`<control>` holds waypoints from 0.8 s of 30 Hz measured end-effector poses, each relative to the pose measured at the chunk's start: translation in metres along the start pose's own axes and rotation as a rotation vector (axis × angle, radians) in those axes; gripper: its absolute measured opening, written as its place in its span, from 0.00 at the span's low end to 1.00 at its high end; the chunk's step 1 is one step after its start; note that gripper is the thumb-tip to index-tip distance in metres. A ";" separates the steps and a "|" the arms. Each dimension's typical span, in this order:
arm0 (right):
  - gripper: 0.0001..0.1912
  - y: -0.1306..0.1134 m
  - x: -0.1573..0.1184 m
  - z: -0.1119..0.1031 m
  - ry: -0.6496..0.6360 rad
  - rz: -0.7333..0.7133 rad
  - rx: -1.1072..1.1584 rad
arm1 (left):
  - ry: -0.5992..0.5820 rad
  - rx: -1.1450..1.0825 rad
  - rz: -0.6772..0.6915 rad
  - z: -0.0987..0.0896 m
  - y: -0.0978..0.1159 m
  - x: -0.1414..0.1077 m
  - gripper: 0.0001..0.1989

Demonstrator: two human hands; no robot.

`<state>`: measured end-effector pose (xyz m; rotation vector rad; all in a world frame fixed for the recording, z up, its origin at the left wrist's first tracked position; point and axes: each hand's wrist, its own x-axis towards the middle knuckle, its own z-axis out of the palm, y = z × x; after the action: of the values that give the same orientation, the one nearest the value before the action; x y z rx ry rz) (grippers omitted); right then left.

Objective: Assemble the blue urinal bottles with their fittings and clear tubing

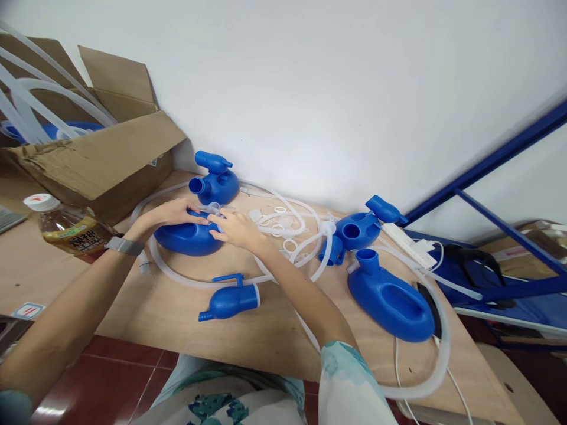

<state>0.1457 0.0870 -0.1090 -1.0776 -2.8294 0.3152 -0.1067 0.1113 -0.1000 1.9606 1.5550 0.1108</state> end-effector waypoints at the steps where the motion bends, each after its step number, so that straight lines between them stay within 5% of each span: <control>1: 0.24 0.000 0.000 0.000 0.009 0.003 0.014 | 0.000 -0.002 0.008 0.000 -0.001 0.000 0.29; 7: 0.22 -0.003 0.000 -0.011 -0.025 0.011 0.007 | -0.007 -0.011 0.117 0.001 -0.005 0.002 0.30; 17: 0.22 -0.003 0.005 -0.018 -0.088 -0.073 -0.135 | 0.132 0.088 0.069 0.012 -0.005 0.000 0.32; 24: 0.25 0.005 0.004 -0.019 -0.099 -0.118 -0.090 | 0.124 0.091 0.027 0.011 -0.004 0.000 0.30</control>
<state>0.1493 0.0968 -0.0912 -0.9295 -3.0065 0.2395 -0.1055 0.1065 -0.1113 2.0804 1.6389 0.1790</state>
